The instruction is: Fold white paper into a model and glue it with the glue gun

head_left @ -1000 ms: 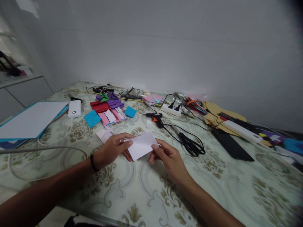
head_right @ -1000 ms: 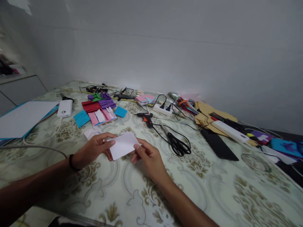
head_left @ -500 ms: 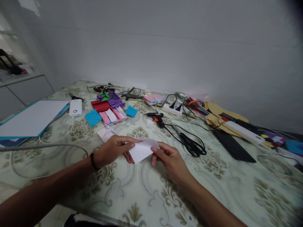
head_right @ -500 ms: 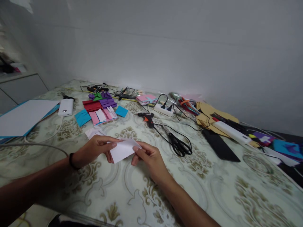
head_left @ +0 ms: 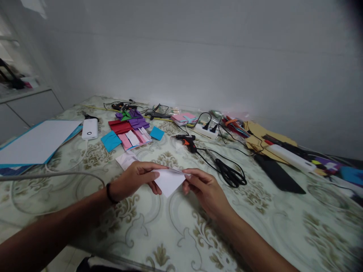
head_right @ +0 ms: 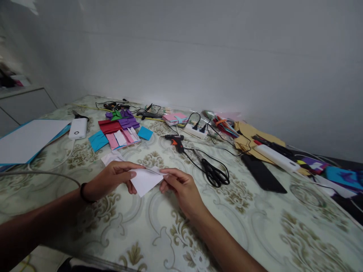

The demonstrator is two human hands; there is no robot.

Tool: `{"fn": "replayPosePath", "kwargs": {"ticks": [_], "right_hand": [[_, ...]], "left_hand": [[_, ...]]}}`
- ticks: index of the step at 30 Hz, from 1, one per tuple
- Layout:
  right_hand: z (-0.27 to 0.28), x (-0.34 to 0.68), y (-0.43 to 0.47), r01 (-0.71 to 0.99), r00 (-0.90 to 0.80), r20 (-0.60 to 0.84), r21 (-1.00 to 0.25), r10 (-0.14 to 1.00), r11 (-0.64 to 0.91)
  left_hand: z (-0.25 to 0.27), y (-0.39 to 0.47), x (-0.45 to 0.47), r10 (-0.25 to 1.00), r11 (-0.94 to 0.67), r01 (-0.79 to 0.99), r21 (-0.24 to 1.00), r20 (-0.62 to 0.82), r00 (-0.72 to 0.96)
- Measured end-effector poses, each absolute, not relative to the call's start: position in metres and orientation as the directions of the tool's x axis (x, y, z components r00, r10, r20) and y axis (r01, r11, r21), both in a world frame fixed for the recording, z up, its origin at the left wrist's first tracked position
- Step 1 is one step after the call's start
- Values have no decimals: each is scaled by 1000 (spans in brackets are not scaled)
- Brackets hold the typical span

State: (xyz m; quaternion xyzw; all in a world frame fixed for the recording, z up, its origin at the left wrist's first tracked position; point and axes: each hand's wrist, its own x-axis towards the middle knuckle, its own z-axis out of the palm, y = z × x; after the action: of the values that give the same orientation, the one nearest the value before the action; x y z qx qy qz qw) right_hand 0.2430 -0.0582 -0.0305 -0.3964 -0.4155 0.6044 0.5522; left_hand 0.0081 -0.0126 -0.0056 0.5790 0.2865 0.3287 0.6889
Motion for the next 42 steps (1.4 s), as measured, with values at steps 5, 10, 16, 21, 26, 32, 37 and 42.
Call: {"fn": "replayPosePath", "kwargs": {"ticks": [5,10,16,21,26,32,37,42], "right_hand": [[-32,245,-57,-371,-17,-39,-928,999,-42],[-32,246,-56,-355,21,-53,-934,998,-42],[-29,244,-55,-354,24,-43,-935,999,-31],[-31,241,-58,-256,-2,-109,-961,994,-106],[-30,241,-60,-226,-97,-96,-967,991,-116],[-23,249,-60,186,-178,227,-948,957,259],[-23,244,-64,301,-248,217,-909,944,288],[-31,236,-65,241,-131,140,-956,981,169]], "left_hand": [[-5,-12,7,804,41,-130,991,44,593],[-5,-13,9,815,-182,-55,982,182,551],[-10,-12,8,700,-629,171,758,457,549],[-6,-17,9,713,-635,238,735,439,546],[-2,-20,11,816,-380,230,896,208,539],[-5,-14,11,884,-355,339,871,195,424],[-5,-14,12,873,-390,336,857,229,430],[-7,-15,12,884,-331,278,902,193,426]]}}
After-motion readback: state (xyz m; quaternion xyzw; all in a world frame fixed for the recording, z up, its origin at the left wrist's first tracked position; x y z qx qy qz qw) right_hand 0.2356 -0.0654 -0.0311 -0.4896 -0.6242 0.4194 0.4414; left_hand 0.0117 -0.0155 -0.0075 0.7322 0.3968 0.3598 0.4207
